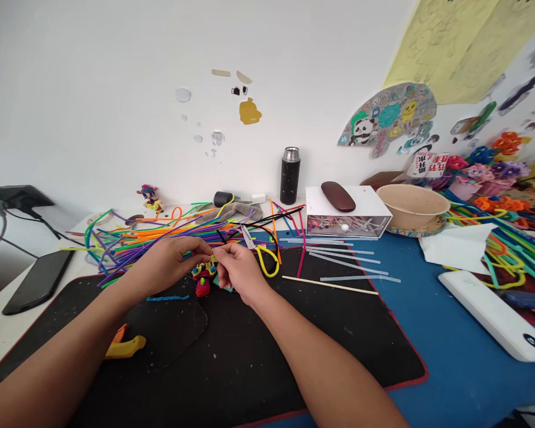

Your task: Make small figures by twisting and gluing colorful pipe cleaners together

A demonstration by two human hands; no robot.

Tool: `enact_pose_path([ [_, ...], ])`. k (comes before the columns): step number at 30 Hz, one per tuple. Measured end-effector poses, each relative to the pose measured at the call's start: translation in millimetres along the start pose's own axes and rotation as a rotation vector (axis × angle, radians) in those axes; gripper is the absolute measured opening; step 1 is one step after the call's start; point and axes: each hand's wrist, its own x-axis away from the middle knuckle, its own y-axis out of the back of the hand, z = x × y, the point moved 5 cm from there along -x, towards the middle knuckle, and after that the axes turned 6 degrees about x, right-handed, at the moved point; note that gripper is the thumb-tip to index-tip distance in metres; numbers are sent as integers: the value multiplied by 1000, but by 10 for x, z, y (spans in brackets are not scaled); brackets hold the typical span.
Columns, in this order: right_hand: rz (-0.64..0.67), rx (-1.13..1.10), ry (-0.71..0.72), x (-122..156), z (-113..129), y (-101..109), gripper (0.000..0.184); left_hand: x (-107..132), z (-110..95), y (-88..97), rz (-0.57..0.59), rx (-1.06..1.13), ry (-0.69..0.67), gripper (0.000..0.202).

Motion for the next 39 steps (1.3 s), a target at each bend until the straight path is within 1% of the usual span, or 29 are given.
enact_pose_path([
  [4,-5,4,-4,2,5,3,41,7,-11,9,28,98,39,26],
  [9,-12,11,-6,12,8,2,38,26,-34,15,34,195,100,26],
  [18,-24,3,-10,14,25,6,41,3,42,-75,33,381,167,25],
  [23,-25,-4,-7,9,30,12,39,-2,15,-60,-4,396,130,28],
  [28,-8,3,-3,5,13,1,37,25,-45,-41,9,409,163,27],
  [35,-19,2,-7,16,17,3,41,20,10,-82,30,451,199,28],
  [39,-11,1,-6,27,35,-12,40,21,3,-92,54,471,196,34],
])
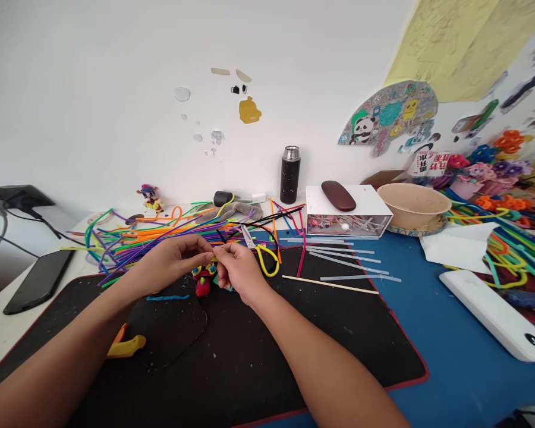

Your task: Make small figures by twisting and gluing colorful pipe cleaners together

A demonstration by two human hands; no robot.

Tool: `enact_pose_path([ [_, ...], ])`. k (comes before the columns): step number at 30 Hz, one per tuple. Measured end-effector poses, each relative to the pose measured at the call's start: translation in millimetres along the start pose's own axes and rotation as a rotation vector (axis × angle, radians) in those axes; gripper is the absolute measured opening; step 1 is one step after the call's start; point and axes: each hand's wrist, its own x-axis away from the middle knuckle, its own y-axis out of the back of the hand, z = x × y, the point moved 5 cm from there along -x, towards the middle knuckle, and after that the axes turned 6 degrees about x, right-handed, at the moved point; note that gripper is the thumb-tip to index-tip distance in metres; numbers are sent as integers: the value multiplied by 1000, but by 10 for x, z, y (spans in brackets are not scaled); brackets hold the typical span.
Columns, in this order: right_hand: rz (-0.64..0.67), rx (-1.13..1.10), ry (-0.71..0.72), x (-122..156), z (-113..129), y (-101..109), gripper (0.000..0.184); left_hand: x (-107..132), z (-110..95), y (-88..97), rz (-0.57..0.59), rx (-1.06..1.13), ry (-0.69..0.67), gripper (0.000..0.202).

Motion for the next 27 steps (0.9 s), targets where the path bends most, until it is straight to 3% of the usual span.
enact_pose_path([
  [11,23,0,3,-2,-14,-17,39,-5,10,-10,-88,-116,2,31],
  [17,12,2,10,-6,-10,-12,39,-19,-11,-64,-131,-43,-58,22],
  [27,8,-8,13,12,19,0,38,-33,13,-40,-53,69,-56,25],
])
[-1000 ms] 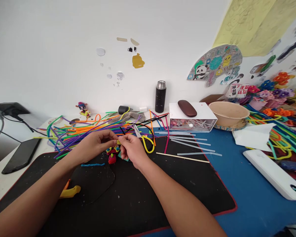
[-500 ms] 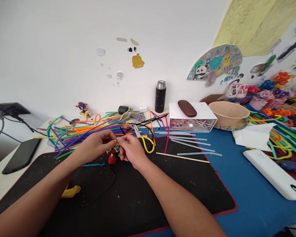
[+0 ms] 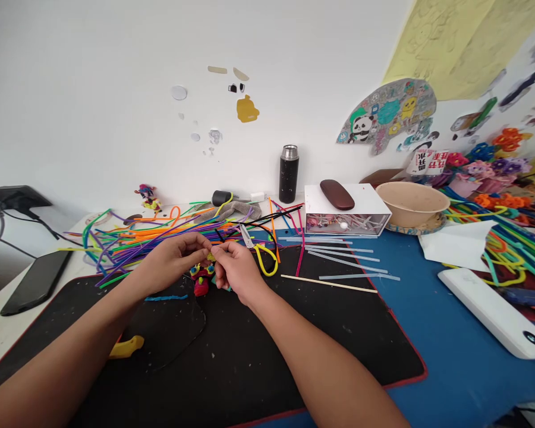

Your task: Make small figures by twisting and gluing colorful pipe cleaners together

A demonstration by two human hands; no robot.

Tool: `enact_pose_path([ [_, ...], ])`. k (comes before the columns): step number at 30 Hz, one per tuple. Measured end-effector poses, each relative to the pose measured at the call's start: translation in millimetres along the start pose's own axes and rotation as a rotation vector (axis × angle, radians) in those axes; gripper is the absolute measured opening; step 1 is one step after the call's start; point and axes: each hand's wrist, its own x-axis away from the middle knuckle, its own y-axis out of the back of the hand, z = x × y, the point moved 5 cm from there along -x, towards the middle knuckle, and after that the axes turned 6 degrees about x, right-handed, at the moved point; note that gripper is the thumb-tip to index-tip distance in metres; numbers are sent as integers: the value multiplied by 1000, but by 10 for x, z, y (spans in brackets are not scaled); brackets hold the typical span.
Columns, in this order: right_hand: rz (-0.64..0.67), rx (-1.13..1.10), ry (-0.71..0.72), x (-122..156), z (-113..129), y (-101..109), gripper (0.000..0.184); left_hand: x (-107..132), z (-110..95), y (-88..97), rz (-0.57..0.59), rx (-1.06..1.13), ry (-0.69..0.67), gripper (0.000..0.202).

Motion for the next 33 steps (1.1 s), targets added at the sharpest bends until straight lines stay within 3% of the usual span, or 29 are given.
enact_pose_path([
  [11,31,-29,4,9,11,-25,37,1,-70,86,74,69,15,34],
  [17,31,-37,14,6,26,-30,42,2,-3,74,153,152,66,33],
  [33,29,-62,25,17,52,-33,44,0,-16,149,49,86,-15,33],
])
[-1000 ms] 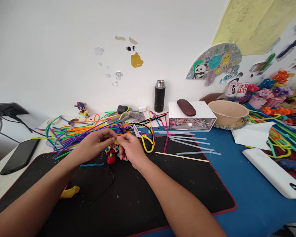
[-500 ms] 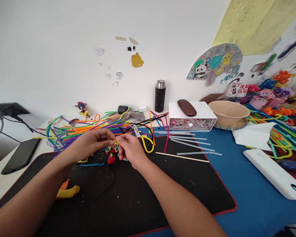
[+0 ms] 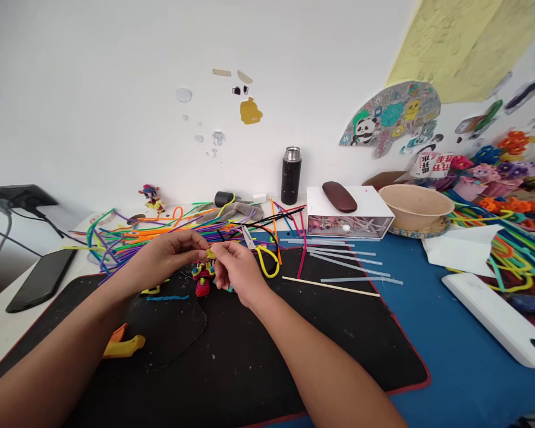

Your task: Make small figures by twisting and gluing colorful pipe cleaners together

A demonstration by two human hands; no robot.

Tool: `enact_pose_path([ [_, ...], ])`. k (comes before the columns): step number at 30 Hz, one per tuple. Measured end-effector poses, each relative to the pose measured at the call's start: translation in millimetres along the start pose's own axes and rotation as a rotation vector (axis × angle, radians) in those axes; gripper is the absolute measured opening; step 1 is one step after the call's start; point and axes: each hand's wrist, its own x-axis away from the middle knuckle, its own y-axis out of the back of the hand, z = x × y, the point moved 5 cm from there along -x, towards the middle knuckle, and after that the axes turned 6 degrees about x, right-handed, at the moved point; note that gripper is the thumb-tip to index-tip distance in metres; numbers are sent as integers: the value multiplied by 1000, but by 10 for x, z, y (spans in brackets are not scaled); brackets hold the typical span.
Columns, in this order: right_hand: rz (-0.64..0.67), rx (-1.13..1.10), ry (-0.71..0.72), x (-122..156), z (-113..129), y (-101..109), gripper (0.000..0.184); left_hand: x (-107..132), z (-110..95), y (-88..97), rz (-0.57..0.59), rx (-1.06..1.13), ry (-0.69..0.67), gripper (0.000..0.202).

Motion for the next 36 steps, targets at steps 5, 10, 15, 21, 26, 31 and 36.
enact_pose_path([
  [5,-17,-2,-7,2,-2,6,49,21,-33,51,-36,-33,-15,36],
  [10,-35,6,5,-4,-7,16,47,13,20,19,-11,55,-3,40],
  [15,-33,8,6,-5,-5,13,44,5,60,-19,3,69,8,43],
  [21,-42,20,11,4,17,13,44,2,54,-29,15,39,17,41],
  [26,-40,6,8,-1,-3,15,47,4,28,-11,3,36,16,42],
  [31,-43,12,12,-17,-19,17,46,7,35,-6,0,22,19,41],
  [36,-44,32,21,-17,-14,21,45,-2,58,-8,14,18,9,39],
])
